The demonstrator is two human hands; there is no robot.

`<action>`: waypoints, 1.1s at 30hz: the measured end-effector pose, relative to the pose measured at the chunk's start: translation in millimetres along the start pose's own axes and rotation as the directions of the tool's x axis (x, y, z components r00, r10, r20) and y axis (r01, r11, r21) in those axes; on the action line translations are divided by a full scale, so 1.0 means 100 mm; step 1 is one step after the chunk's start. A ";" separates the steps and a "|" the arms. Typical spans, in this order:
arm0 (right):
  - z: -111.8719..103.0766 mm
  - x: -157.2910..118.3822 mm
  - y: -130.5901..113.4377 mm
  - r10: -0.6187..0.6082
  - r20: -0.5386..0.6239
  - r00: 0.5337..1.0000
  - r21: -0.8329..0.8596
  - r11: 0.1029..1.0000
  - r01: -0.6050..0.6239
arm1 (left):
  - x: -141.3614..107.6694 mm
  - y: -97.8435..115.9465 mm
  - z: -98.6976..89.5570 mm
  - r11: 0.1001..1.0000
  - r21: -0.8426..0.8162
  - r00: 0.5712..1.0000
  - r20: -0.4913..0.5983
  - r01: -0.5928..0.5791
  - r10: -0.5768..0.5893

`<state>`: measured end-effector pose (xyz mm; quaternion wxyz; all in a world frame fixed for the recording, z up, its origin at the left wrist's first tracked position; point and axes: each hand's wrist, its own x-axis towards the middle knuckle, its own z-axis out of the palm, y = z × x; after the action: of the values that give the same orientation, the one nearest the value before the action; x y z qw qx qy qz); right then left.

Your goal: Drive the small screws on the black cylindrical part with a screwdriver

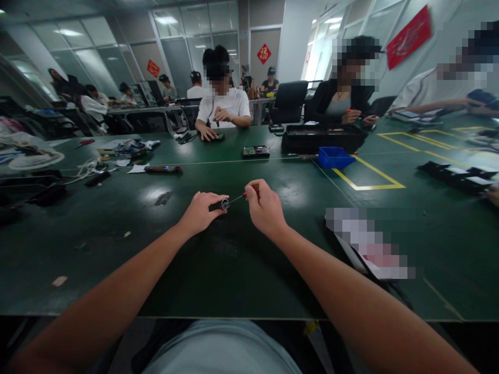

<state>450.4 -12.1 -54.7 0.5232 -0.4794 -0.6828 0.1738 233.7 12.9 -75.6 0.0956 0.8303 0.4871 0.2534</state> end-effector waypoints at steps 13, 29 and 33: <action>0.02 0.01 0.02 -0.038 0.028 0.999 -0.091 0.995 0.041 | 0.01 -0.03 0.02 1.000 -0.018 0.999 0.046 0.023 -0.022; -0.01 0.03 0.00 0.058 0.080 0.995 -0.149 0.988 -0.046 | 0.06 -0.07 0.10 0.693 -0.710 0.962 -0.085 0.125 -0.261; -0.01 0.03 0.01 0.064 0.087 0.994 -0.176 0.983 -0.048 | 0.05 -0.04 0.11 0.569 -0.801 0.950 -0.002 0.185 -0.312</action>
<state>451.3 -9.6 -53.5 0.4420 -0.5336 -0.7052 0.1502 238.2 20.0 -84.6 0.4526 0.6040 0.4415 0.4852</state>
